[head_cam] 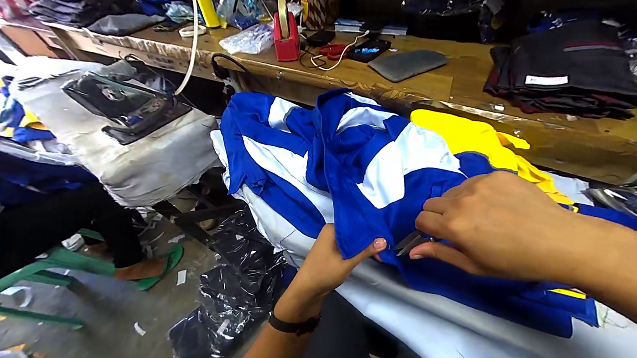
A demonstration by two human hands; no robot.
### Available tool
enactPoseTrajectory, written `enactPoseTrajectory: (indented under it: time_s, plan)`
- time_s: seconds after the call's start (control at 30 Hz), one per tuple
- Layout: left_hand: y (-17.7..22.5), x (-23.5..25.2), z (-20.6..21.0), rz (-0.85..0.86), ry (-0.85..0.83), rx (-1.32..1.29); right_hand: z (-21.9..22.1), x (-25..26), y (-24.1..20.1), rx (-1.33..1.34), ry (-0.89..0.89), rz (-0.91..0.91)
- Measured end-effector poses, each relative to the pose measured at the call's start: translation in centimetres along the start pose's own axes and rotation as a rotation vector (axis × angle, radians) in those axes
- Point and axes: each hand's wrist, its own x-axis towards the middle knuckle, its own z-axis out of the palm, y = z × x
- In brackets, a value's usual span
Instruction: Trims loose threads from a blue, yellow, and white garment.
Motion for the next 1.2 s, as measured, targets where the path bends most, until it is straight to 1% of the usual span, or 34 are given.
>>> enactPoseTrajectory:
  time_s: [0.27,0.63,0.77,0.9,1.0,1.2]
  plan:
    - [0.0,0.0,0.0,0.003,-0.013,0.01,0.1,0.8,0.5,0.022,-0.039,-0.011]
    - [0.2,0.1,-0.4,0.031,-0.047,0.092,0.7,2.2,0.5,0.066,-0.079,-0.051]
    - [0.3,0.1,-0.8,0.026,-0.067,0.18,1.2,2.8,0.6,0.13,-0.104,-0.069]
    - [0.3,0.1,-1.5,0.003,-0.108,0.378,1.7,3.6,0.5,0.182,-0.184,-0.079]
    - [0.4,0.1,-1.9,-0.006,-0.129,0.454,2.0,4.2,0.4,0.199,-0.218,-0.084]
    - [0.3,0.2,-2.5,0.037,-0.195,0.638,2.0,5.2,0.0,0.248,-0.397,-0.044]
